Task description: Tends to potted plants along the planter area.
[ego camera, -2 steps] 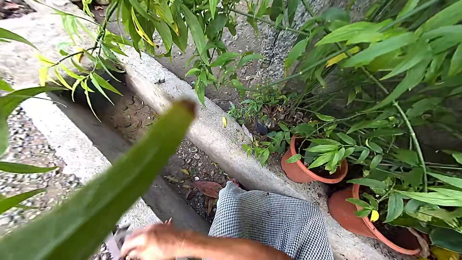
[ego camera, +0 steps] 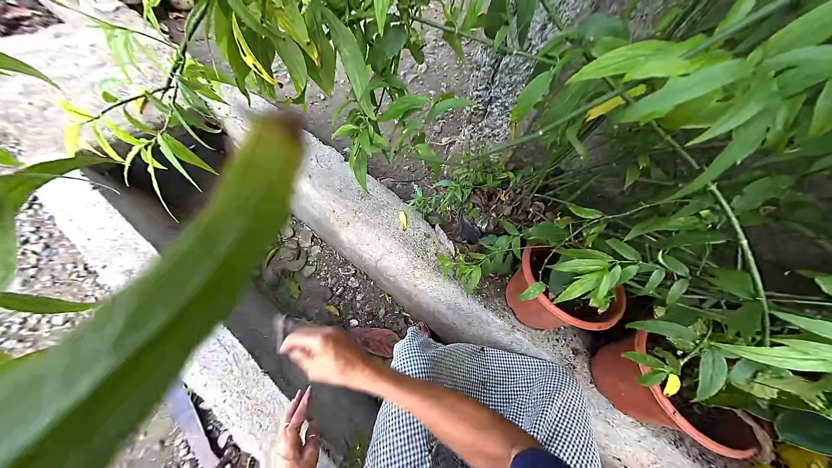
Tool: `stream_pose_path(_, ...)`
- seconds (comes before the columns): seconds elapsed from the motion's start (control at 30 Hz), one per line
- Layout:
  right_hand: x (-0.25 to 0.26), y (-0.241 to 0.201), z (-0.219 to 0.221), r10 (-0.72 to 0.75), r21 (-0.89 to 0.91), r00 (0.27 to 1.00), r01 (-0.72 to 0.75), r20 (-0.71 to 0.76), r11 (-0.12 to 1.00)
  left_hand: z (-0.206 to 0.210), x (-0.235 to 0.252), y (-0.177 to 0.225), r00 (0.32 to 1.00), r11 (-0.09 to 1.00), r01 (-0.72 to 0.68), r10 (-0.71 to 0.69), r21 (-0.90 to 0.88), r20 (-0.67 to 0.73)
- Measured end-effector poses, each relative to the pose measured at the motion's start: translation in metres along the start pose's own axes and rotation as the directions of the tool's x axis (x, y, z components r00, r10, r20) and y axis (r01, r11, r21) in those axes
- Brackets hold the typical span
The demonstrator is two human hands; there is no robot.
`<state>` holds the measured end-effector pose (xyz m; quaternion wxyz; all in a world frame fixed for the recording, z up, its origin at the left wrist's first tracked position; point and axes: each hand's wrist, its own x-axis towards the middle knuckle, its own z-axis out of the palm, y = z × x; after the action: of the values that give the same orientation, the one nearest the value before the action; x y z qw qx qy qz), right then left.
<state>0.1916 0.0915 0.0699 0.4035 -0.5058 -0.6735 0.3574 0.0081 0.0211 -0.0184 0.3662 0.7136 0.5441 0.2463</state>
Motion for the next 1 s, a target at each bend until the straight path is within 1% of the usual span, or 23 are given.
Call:
stream_pose_path(0.03, 0.011, 0.016, -0.041, 0.106, -0.109, 0.990, -0.116, -0.096, 0.987, 0.003, 0.005, -0.004, 0.999, 0.996, -0.007, 0.004, 0.085, 0.035)
stream_pose_path(0.07, 0.018, 0.033, -0.080, 0.180, -0.216, 0.962, -0.224, -0.204, 0.950, 0.006, 0.009, -0.005, 0.999, 0.989, -0.006, -0.002, 0.148, 0.051)
stream_pose_path(0.1, 0.022, 0.050, -0.118, 0.217, -0.302, 0.924, -0.314, -0.313, 0.900, 0.009, 0.013, -0.006, 0.998, 0.983, 0.013, -0.024, 0.185, 0.061)
stream_pose_path(0.13, 0.023, 0.066, -0.154, 0.239, -0.368, 0.880, -0.400, -0.411, 0.840, 0.013, 0.015, -0.007, 0.997, 0.978, 0.028, -0.043, 0.205, 0.070)
stream_pose_path(0.17, 0.022, 0.087, -0.188, 0.230, -0.438, 0.831, -0.478, -0.506, 0.762, 0.017, 0.018, -0.008, 0.995, 0.975, 0.042, -0.061, 0.219, 0.081)
stream_pose_path(0.23, 0.012, 0.118, -0.243, 0.270, -0.500, 0.733, -0.640, -0.624, 0.584, 0.025, 0.020, -0.011, 0.990, 0.966, 0.058, -0.089, 0.253, 0.110)
stream_pose_path(0.27, 0.002, 0.132, -0.262, 0.282, -0.511, 0.695, -0.693, -0.662, 0.508, 0.029, 0.022, -0.011, 0.988, 0.960, 0.058, -0.095, 0.273, 0.121)
stream_pose_path(0.33, -0.022, 0.155, -0.281, 0.348, -0.505, 0.616, -0.784, -0.707, 0.361, 0.038, 0.024, -0.013, 0.986, 0.951, 0.056, -0.101, 0.303, 0.134)
stream_pose_path(0.4, -0.041, 0.174, -0.283, 0.449, -0.478, 0.518, -0.853, -0.728, 0.209, 0.043, 0.027, -0.014, 0.981, 0.940, 0.060, -0.118, 0.337, 0.155)
stream_pose_path(0.43, -0.047, 0.181, -0.281, 0.485, -0.469, 0.480, -0.870, -0.731, 0.154, 0.044, 0.030, -0.015, 0.976, 0.932, 0.070, -0.137, 0.355, 0.168)
stream_pose_path(0.47, -0.047, 0.186, -0.279, 0.505, -0.469, 0.458, -0.876, -0.732, 0.116, 0.045, 0.032, -0.016, 0.971, 0.925, 0.084, -0.159, 0.370, 0.177)
stream_pose_path(0.53, -0.040, 0.187, -0.278, 0.544, -0.446, 0.407, -0.893, -0.734, 0.066, 0.047, 0.033, -0.019, 0.967, 0.917, 0.103, -0.183, 0.386, 0.176)
stream_pose_path(0.63, -0.029, 0.185, -0.284, 0.611, -0.350, 0.287, -0.937, -0.738, 0.017, 0.046, 0.034, -0.023, 0.963, 0.907, 0.115, -0.202, 0.406, 0.177)
stream_pose_path(0.67, -0.029, 0.184, -0.285, 0.628, -0.356, 0.279, -0.935, -0.727, 0.004, 0.047, 0.033, -0.024, 0.962, 0.903, 0.112, -0.203, 0.414, 0.181)
stream_pose_path(0.73, -0.033, 0.181, -0.285, 0.654, -0.427, 0.308, -0.904, -0.691, -0.026, 0.048, 0.031, -0.028, 0.963, 0.889, 0.089, -0.192, 0.450, 0.188)
stream_pose_path(0.8, -0.034, 0.175, -0.289, 0.692, -0.470, 0.319, -0.882, -0.647, -0.033, 0.051, 0.027, -0.037, 0.965, 0.864, 0.052, -0.173, 0.501, 0.198)
stream_pose_path(0.9, -0.031, 0.170, -0.307, 0.726, -0.401, 0.286, -0.916, -0.626, 0.015, 0.056, 0.023, -0.047, 0.973, 0.828, -0.007, -0.124, 0.561, 0.195)
stream_pose_path(1.0, -0.032, 0.175, -0.318, 0.699, -0.312, 0.279, -0.946, -0.658, 0.085, 0.058, 0.022, -0.049, 0.975, 0.801, -0.029, -0.108, 0.598, 0.192)
